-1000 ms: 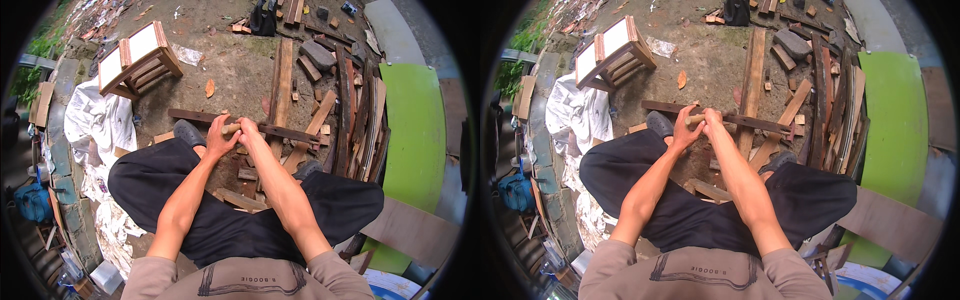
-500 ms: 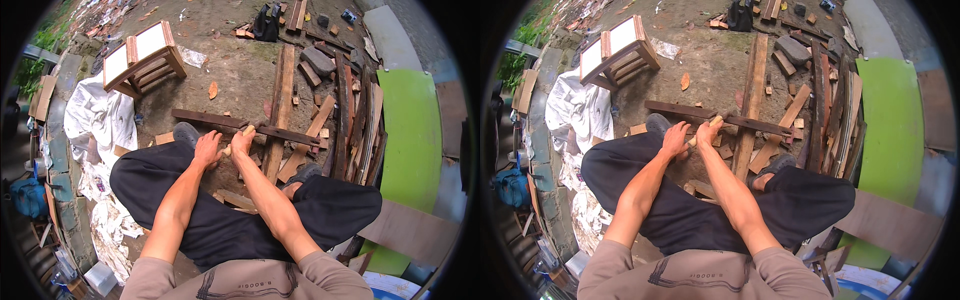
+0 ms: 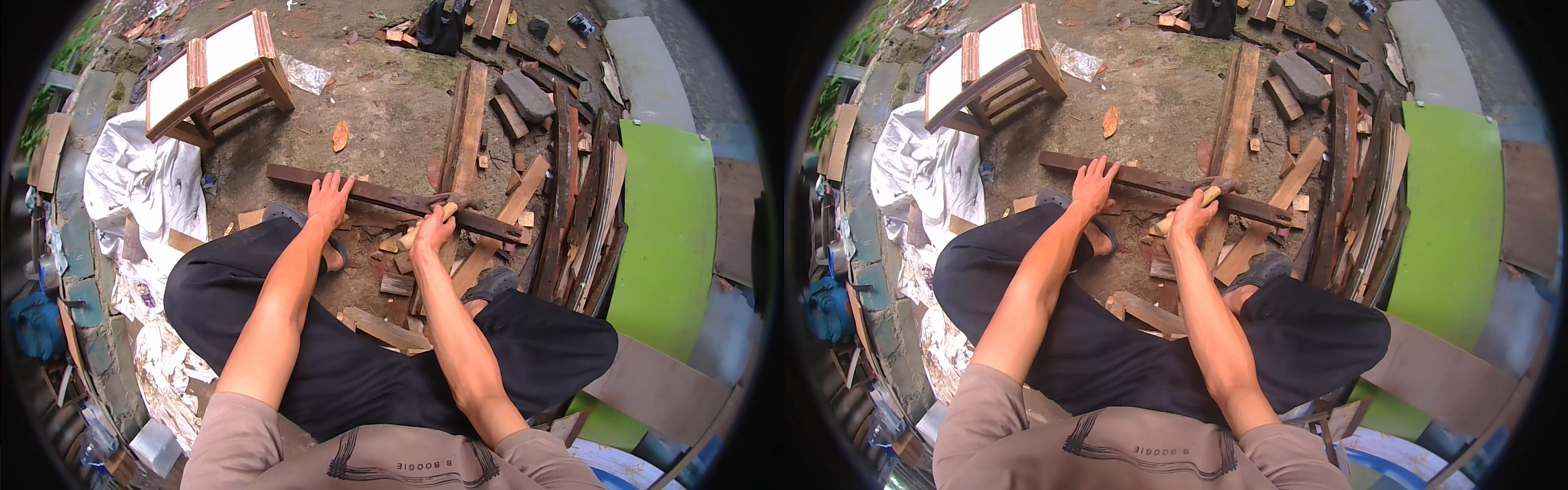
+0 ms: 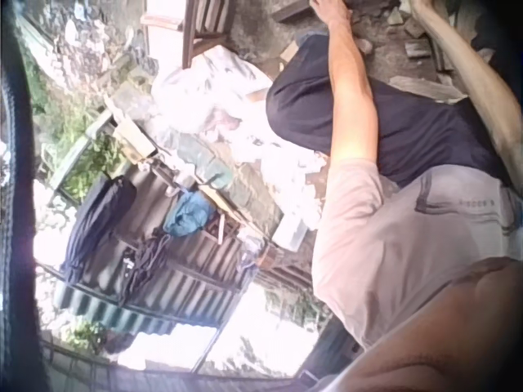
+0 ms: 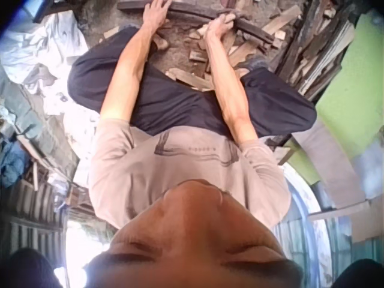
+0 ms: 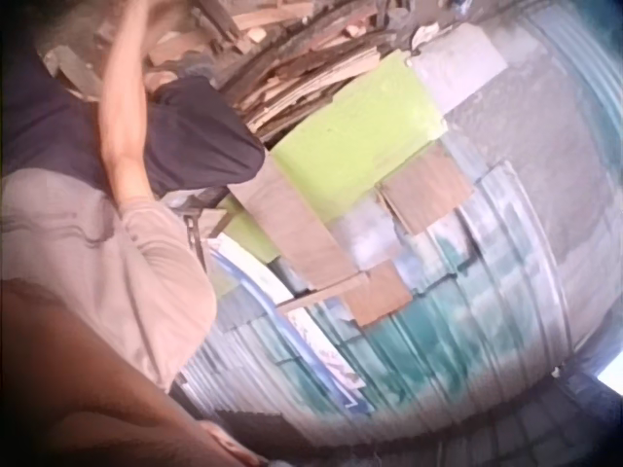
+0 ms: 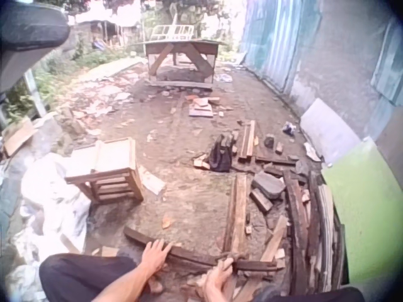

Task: The person sits on the ground and uses a hammer to strike a long wooden plank, then uses a hand saw to cut the plank. The person also handles smaller wood pieces and a metal ruler during the process.

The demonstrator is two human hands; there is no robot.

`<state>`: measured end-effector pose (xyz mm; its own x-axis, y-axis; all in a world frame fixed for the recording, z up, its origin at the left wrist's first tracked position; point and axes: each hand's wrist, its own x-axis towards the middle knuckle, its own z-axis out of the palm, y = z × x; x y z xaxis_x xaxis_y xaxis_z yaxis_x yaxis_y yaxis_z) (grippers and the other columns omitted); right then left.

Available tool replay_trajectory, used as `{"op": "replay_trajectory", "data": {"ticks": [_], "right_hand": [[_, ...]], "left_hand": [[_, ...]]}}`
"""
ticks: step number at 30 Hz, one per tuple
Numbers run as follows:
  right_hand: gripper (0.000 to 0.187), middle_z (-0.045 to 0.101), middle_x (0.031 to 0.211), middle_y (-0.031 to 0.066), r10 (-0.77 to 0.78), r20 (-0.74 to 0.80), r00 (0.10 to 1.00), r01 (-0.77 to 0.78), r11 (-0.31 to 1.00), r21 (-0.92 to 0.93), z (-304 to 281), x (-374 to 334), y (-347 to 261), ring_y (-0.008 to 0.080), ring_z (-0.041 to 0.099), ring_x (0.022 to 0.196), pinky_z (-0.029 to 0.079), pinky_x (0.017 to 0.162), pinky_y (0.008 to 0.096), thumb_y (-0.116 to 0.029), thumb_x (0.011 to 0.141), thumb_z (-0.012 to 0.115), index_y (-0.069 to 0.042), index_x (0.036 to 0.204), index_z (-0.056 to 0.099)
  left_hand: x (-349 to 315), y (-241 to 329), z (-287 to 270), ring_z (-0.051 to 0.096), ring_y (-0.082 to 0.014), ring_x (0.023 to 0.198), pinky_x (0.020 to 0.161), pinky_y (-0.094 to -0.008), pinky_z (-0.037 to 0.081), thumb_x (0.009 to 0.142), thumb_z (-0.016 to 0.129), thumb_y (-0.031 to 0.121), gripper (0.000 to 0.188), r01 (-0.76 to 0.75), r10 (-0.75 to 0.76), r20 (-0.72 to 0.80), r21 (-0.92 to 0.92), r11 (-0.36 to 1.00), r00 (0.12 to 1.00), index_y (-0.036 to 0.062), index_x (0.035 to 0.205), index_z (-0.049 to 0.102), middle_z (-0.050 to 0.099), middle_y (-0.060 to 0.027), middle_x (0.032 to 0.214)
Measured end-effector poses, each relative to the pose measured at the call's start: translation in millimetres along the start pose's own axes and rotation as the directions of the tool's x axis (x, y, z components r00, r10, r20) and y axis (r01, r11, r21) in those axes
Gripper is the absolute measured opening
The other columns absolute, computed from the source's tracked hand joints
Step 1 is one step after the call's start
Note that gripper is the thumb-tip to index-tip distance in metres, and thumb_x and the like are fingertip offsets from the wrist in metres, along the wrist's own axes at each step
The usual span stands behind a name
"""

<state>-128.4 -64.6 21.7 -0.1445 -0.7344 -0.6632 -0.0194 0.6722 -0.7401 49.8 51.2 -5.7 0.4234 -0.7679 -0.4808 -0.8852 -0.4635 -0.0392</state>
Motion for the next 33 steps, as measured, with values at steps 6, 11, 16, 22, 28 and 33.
{"op": "replay_trajectory", "data": {"ticks": [6,11,16,22,28,33], "right_hand": [[0.061,0.065,0.096,0.0113,-0.323,0.153,0.934,0.357,0.820,-0.447,-122.2,6.5,-8.5,0.0178,0.061,0.078,0.050,0.070,0.0360,-0.016,0.086,0.062,0.001,0.142,0.046],[0.063,0.062,0.113,0.0147,-0.279,0.067,0.958,0.287,0.919,-0.271,-147.2,10.9,-3.2,0.0206,0.063,0.087,0.051,0.072,0.0352,-0.020,0.086,0.071,-0.001,0.141,0.046],[0.063,0.062,0.113,0.0164,-0.349,0.093,0.933,0.347,0.792,-0.502,-148.6,19.9,-7.5,0.0242,0.062,0.089,0.049,0.083,0.0353,-0.020,0.086,0.070,0.000,0.141,0.046],[0.054,0.060,0.113,0.0145,-0.222,0.242,0.944,0.323,0.765,-0.557,-147.4,53.3,21.9,0.0264,0.065,0.091,0.057,0.067,0.0351,-0.020,0.090,0.066,0.001,0.136,0.047],[0.047,0.059,0.097,0.0119,-0.016,0.382,0.924,0.164,0.920,-0.357,-144.1,38.8,-2.7,0.0147,0.056,0.051,0.049,0.038,0.0290,-0.019,0.097,0.057,-0.005,0.135,0.033],[0.055,0.057,0.084,0.0092,-0.128,0.231,0.965,0.187,0.948,-0.256,-135.7,47.2,-1.7,0.0144,0.053,0.049,0.045,0.037,0.0296,-0.020,0.098,0.056,-0.006,0.144,0.030]], "left_hand": [[31.4,16.8,9.4,0.041,-0.0307,0.136,0.111,-0.0452,0.036,0.078,0.080,0.032,0.075,-0.156,0.145,-0.176,-0.048,0.987,0.974,0.0162,0.141,0.044,0.046,-0.0119,0.144],[36.4,22.8,22.5,0.061,-0.0297,0.106,0.090,-0.0449,0.050,0.080,0.077,0.031,0.047,-0.208,0.189,-0.217,-0.067,0.976,0.958,0.0116,0.117,0.056,0.063,-0.0090,0.110],[33.4,51.6,22.0,0.061,-0.0297,0.109,0.090,-0.0471,0.051,0.082,0.074,0.035,0.049,-0.262,0.232,-0.185,-0.154,0.953,0.955,0.0095,0.120,0.056,0.065,-0.0088,0.112],[13.4,77.0,34.3,0.037,-0.0371,0.140,0.112,-0.0472,0.037,0.089,0.067,0.036,0.072,-0.184,0.108,-0.213,-0.381,0.906,0.971,0.0088,0.149,0.037,0.041,-0.0167,0.151],[-1.5,50.2,32.0,0.020,-0.0458,0.146,0.113,-0.0545,0.033,0.089,0.065,0.048,0.094,0.006,0.010,0.076,-0.199,0.980,0.997,0.0244,0.159,0.008,0.013,-0.0157,0.163],[10.3,43.5,20.5,0.023,-0.0473,0.145,0.112,-0.0535,0.037,0.092,0.061,0.049,0.086,-0.036,0.073,0.155,-0.229,0.973,0.985,0.0271,0.158,0.011,0.016,-0.0156,0.163]]}}
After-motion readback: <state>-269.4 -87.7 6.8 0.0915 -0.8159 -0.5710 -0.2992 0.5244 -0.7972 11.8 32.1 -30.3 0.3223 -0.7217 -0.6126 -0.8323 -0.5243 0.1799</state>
